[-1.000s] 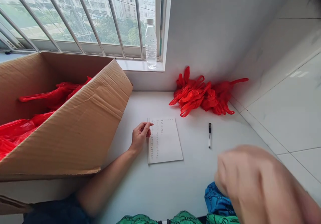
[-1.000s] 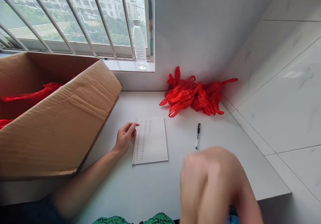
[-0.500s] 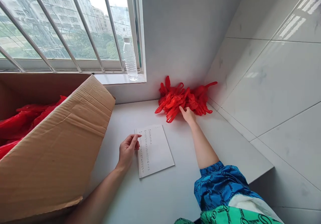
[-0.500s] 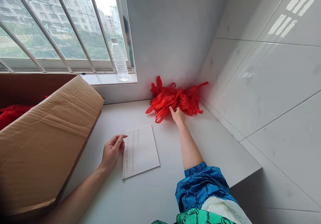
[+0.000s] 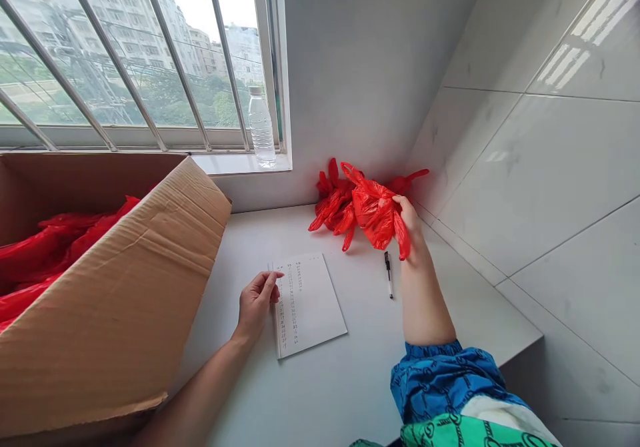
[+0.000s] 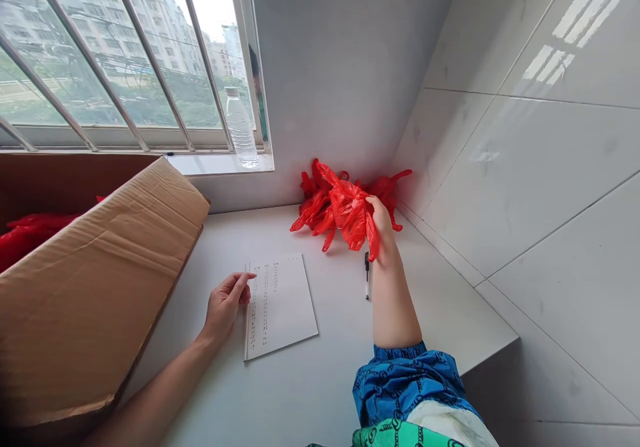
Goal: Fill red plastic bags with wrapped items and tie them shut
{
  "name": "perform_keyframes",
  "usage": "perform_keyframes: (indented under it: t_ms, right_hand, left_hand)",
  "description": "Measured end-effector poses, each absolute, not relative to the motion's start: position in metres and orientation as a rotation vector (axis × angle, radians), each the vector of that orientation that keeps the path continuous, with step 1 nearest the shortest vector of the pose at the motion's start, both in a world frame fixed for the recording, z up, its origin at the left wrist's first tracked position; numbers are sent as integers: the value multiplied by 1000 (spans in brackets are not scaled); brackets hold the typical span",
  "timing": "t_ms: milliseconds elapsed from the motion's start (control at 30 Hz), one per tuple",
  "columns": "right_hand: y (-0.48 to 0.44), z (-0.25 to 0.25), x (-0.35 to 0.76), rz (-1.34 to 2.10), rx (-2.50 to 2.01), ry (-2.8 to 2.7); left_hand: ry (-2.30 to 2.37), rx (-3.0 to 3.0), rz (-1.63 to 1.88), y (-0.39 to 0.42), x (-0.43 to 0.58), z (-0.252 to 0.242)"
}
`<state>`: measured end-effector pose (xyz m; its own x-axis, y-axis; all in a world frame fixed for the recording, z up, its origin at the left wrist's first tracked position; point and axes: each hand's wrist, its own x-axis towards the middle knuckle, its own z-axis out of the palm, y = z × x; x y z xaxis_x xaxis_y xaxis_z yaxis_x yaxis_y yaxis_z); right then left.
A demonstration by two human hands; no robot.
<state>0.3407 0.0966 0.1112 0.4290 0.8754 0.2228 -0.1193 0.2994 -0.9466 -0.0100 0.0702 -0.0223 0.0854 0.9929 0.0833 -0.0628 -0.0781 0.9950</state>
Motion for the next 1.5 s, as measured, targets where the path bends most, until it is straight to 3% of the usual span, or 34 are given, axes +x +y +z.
perform_keyframes:
  t_ms: [133,267,400,633,833,1000,1200,1500]
  right_hand:
    - [84,117,298,1115,-893,-984]
    - [82,97,257,1235,-1118,-1393]
    - [80,79,243,1074,-1351,-1747]
    - [70,67,234,674,-1540,-1879]
    - [67,58,218,793,-1445,-2044]
    - [65,66,217,657,-1284,-2161]
    - [56,89,218,29,-1272,-2130]
    - [49,96,220,49,-1230,-2311]
  left_hand:
    - [1046,1299,1242,70,-10,-26]
    - [1001,1317,1327,70,-7,-32]
    - [1024,1352,1381,73,-6,-40]
    - [1041,1513,1368,65,-8,-29]
    - [1054,2012,1310,57,-5,6]
    - [1249,2439,1115,75,6,28]
    - [1334,2295,1092,74,5,46]
    - [1508,2305,1033,59,-7,63]
